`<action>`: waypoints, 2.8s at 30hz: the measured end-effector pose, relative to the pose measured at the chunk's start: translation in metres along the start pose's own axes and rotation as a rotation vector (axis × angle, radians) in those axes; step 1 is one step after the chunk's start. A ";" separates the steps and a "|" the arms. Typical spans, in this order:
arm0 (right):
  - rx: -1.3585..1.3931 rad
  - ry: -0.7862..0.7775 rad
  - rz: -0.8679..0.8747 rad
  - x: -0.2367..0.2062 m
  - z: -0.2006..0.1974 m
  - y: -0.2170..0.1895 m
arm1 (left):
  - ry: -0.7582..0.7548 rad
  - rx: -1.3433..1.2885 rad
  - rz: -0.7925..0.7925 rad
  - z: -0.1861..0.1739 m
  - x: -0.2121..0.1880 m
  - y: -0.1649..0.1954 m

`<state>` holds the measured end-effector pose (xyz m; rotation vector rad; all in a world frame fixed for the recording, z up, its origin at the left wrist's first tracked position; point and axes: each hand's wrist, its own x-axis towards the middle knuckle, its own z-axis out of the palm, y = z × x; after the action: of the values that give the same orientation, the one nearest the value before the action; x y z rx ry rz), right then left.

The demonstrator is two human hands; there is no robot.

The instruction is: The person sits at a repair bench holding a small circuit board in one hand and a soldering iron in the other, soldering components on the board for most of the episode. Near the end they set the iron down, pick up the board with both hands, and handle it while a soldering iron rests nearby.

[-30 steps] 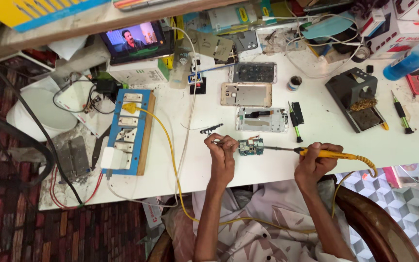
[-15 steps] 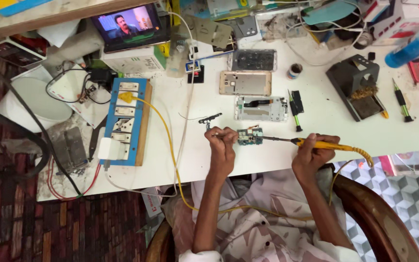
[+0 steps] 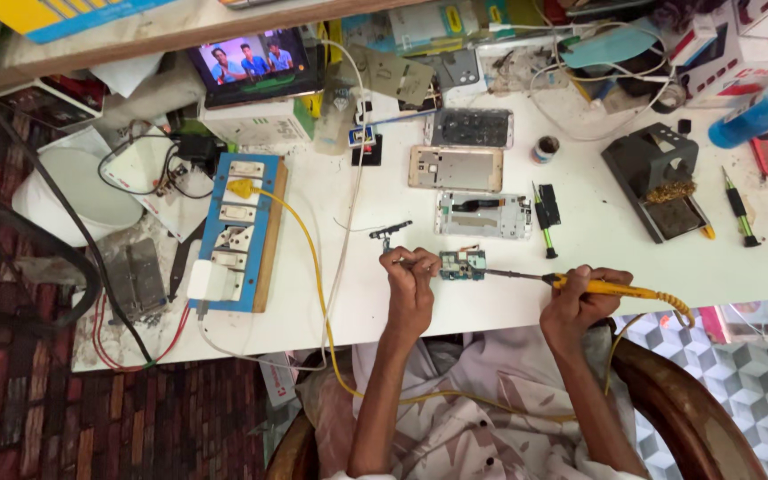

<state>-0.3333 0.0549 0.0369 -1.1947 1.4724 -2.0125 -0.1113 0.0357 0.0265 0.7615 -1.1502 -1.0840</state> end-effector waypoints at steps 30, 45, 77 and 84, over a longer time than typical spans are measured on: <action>-0.087 -0.051 0.024 0.022 0.012 -0.023 | 0.075 0.056 -0.042 0.005 0.004 0.027; -0.009 -0.024 0.238 0.033 0.021 -0.030 | 0.100 0.092 -0.042 0.007 0.010 0.024; -0.106 -0.044 0.248 0.034 0.025 -0.041 | 0.108 0.046 -0.090 0.005 0.011 0.030; -0.118 -0.046 0.197 0.030 0.023 -0.041 | 0.079 0.108 -0.085 0.005 0.011 0.030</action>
<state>-0.3248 0.0356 0.0889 -1.0868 1.6369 -1.7791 -0.1071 0.0357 0.0584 0.9372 -1.1243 -1.0590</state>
